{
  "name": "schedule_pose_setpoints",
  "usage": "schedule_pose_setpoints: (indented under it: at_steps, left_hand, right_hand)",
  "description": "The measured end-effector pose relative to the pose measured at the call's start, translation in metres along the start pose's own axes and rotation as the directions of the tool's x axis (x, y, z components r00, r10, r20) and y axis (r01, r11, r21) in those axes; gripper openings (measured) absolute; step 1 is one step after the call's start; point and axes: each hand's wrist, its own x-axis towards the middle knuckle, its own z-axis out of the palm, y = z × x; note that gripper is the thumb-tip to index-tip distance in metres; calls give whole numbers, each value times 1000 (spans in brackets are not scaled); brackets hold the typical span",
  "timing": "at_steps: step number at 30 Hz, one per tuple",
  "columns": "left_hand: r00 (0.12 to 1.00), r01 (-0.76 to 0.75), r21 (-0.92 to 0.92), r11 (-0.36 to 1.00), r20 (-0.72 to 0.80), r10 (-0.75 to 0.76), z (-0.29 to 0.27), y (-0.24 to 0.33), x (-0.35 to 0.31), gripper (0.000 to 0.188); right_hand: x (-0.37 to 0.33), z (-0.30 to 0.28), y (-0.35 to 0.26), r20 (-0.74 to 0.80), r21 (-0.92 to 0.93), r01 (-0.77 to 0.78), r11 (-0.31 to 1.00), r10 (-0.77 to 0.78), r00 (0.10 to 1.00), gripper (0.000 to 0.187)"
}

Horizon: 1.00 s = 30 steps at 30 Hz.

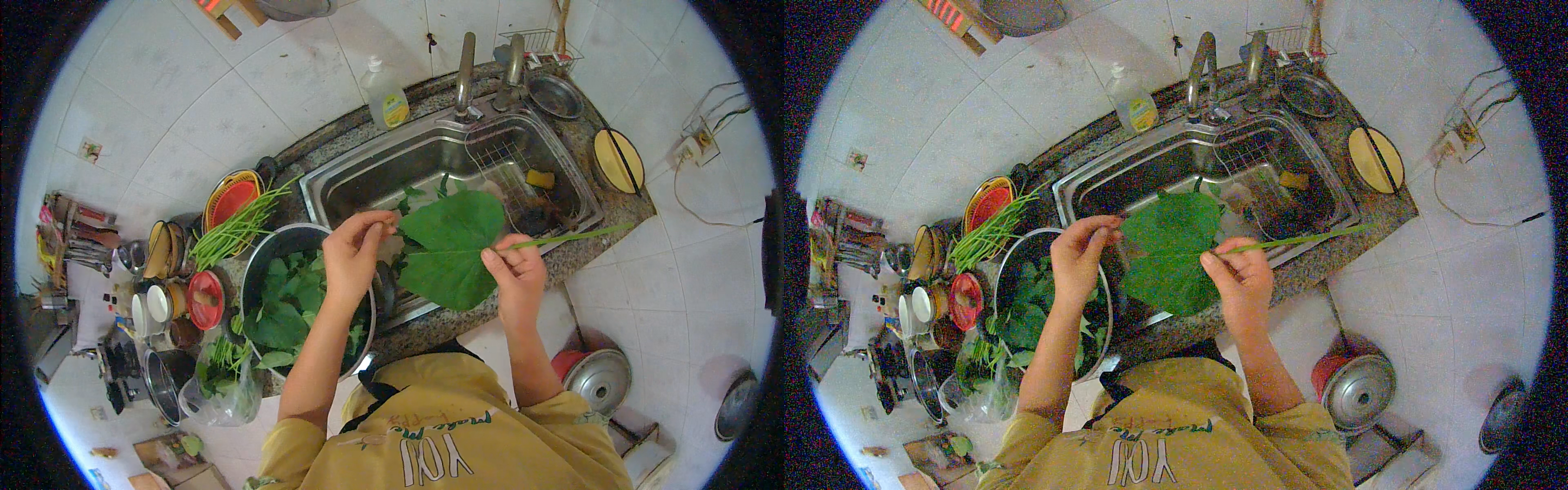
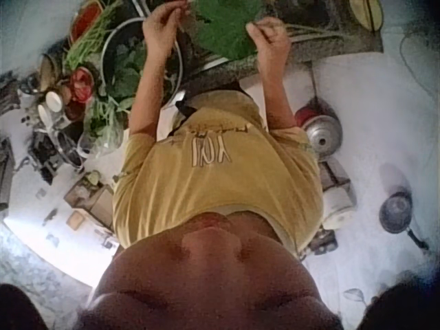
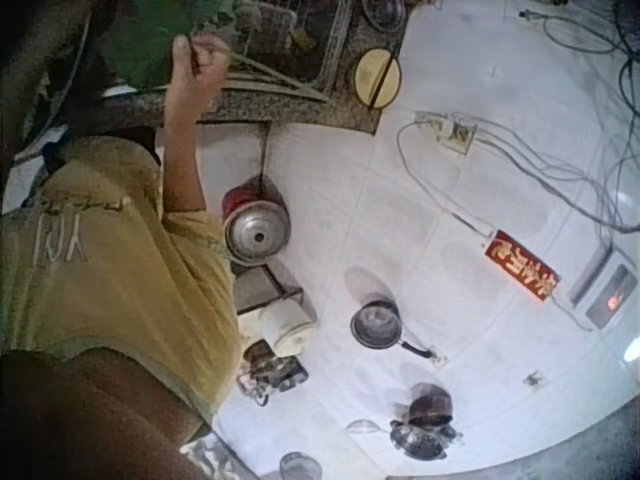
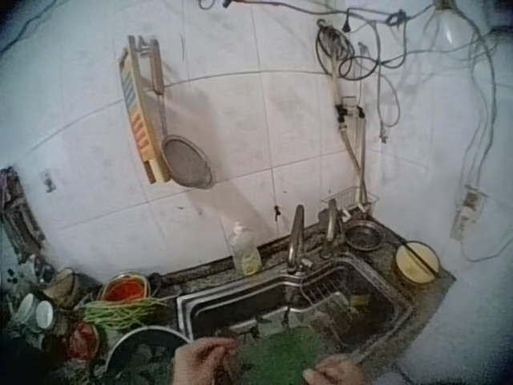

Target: The person stands at a kitchen sink and repeatedly picks up leafy green vegetables, plucks the leaves from the stems by hand, and places the leaves into a metal bowl. The stems are discarded into the sink. The person continues this process for the duration of the clip.

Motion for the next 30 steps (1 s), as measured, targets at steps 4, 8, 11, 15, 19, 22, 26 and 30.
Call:
schedule_pose_setpoints:
  at_steps: [4,8,11,15,19,22,26,30]
  left_hand:
    - [985,-139,-18,990,-103,136,-4,23,-20,21]
    - [983,-175,-164,971,21,181,-8,29,-21,33]
    - [992,-53,-30,998,109,56,-8,45,-31,23]
    - [930,-366,124,922,79,358,-13,45,-43,18]
    - [766,-643,276,715,238,597,-25,36,-47,21]
    - [771,-636,318,703,282,571,-19,24,-58,21]
    - [815,-568,246,786,299,496,-20,28,-61,17]
    - [961,-276,-18,961,24,276,-27,10,-63,15]
  right_hand:
    - [-9,6,-3,79,79,-6,997,0,997,21]
    - [-17,15,-6,138,48,15,999,-22,990,20]
    - [-19,16,-6,153,-18,62,998,-59,986,17]
    - [-5,16,-3,214,-156,376,913,-340,916,11]
    - [-6,16,-14,241,38,92,995,-98,965,10]
    - [-6,27,-14,295,355,-68,933,-43,955,12]
    - [-4,35,-7,311,478,-50,877,-116,943,12]
    - [-5,38,-6,314,428,-23,904,-125,941,10]
